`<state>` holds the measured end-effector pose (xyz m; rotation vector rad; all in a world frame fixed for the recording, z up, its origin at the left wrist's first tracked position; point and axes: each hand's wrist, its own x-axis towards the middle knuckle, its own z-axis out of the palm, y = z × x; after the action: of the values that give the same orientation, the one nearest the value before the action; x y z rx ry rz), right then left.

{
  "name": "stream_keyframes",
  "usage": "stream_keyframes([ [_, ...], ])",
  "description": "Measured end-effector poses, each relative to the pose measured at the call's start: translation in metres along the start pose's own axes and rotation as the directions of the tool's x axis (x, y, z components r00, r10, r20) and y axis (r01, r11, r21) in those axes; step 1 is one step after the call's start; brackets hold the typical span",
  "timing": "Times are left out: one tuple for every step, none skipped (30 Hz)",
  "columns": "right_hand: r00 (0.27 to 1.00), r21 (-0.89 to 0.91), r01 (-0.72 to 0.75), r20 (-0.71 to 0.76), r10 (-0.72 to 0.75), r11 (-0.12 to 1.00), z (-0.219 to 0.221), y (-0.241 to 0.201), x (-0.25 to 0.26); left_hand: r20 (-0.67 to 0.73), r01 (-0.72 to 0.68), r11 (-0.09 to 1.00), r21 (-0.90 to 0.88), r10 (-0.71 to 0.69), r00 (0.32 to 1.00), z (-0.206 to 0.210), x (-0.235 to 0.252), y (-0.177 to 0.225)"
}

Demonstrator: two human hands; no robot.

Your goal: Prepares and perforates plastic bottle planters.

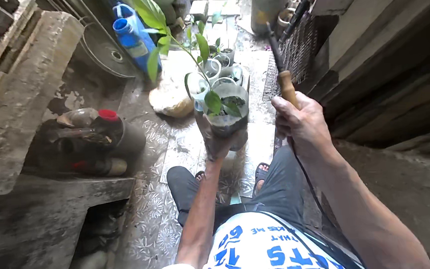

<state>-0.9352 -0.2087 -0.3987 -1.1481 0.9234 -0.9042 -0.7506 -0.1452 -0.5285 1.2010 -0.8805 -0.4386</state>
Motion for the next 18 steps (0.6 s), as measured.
stream_keyframes([
  [1.0, 0.002, -0.018, 0.017, 0.018, 1.0, 0.003, -0.002, 0.007, 0.025, 0.003, 0.999, 0.038, -0.004, 1.0, 0.002, -0.006, 0.002],
  [0.998, -0.001, -0.046, 0.038, 0.046, 0.999, 0.004, -0.004, 0.013, 0.048, 0.002, 0.998, 0.07, -0.005, 0.999, 0.005, -0.011, 0.007],
  [0.995, -0.016, -0.076, 0.064, 0.077, 0.997, 0.004, -0.006, 0.017, 0.081, -0.004, 0.997, 0.076, -0.002, 0.997, 0.008, -0.014, 0.011],
  [0.99, -0.036, -0.106, 0.092, 0.109, 0.994, 0.004, -0.007, 0.021, 0.106, -0.009, 0.996, 0.087, -0.001, 0.994, 0.01, -0.018, 0.014],
  [0.984, -0.064, -0.13, 0.118, 0.137, 0.989, 0.004, -0.008, 0.024, 0.12, -0.024, 0.994, 0.106, 0.011, 0.993, 0.012, -0.021, 0.015],
  [0.977, -0.101, -0.145, 0.139, 0.159, 0.984, 0.004, -0.008, 0.028, 0.134, -0.059, 0.994, 0.092, 0.046, 0.99, 0.013, -0.023, 0.011],
  [0.972, -0.146, -0.152, 0.156, 0.174, 0.978, 0.004, -0.009, 0.03, 0.145, -0.089, 0.993, 0.076, 0.077, 0.986, 0.014, -0.024, 0.007],
  [0.969, -0.191, -0.151, 0.168, 0.184, 0.97, 0.005, -0.009, 0.033, 0.144, -0.095, 0.994, 0.056, 0.086, 0.986, 0.015, -0.026, 0.006],
  [0.966, -0.227, -0.145, 0.176, 0.187, 0.963, 0.007, -0.01, 0.035, 0.139, -0.079, 0.996, 0.035, 0.073, 0.988, 0.017, -0.027, 0.006],
  [0.966, -0.262, -0.128, 0.185, 0.18, 0.957, 0.008, -0.011, 0.037, 0.138, -0.051, 0.998, 0.035, 0.046, 0.989, 0.017, -0.028, 0.008],
  [0.965, -0.289, -0.105, 0.201, 0.167, 0.952, 0.009, -0.012, 0.039, 0.137, -0.026, 0.999, 0.037, 0.02, 0.99, 0.018, -0.028, 0.011],
  [0.962, -0.295, -0.087, 0.225, 0.157, 0.952, 0.01, -0.014, 0.04, 0.145, -0.009, 0.999, 0.032, 0.004, 0.989, 0.017, -0.028, 0.014],
  [0.955, -0.285, -0.073, 0.258, 0.149, 0.956, 0.011, -0.018, 0.041, 0.165, -0.008, 0.999, 0.041, 0.001, 0.986, 0.015, -0.027, 0.017],
  [0.945, -0.27, -0.061, 0.293, 0.143, 0.961, 0.012, -0.022, 0.041, 0.196, -0.022, 0.999, 0.047, 0.012, 0.98, 0.011, -0.027, 0.02],
  [0.935, -0.252, -0.055, 0.326, 0.138, 0.966, 0.015, -0.029, 0.04, 0.24, -0.054, 0.998, 0.033, 0.045, 0.97, 0.005, -0.027, 0.023],
  [0.927, -0.231, -0.043, 0.354, 0.125, 0.972, 0.017, -0.036, 0.037, 0.29, -0.092, 0.996, 0.012, 0.084, 0.953, -0.002, -0.028, 0.026],
  [0.918, -0.215, -0.029, 0.38, 0.112, 0.976, 0.018, -0.043, 0.035, 0.351, -0.11, 0.994, -0.02, 0.11, 0.93, -0.009, -0.027, 0.031],
  [0.912, -0.21, -0.009, 0.4, 0.094, 0.978, 0.019, -0.051, 0.034, 0.372, -0.121, 0.987, -0.107, 0.153, 0.915, -0.009, -0.023, 0.033],
])
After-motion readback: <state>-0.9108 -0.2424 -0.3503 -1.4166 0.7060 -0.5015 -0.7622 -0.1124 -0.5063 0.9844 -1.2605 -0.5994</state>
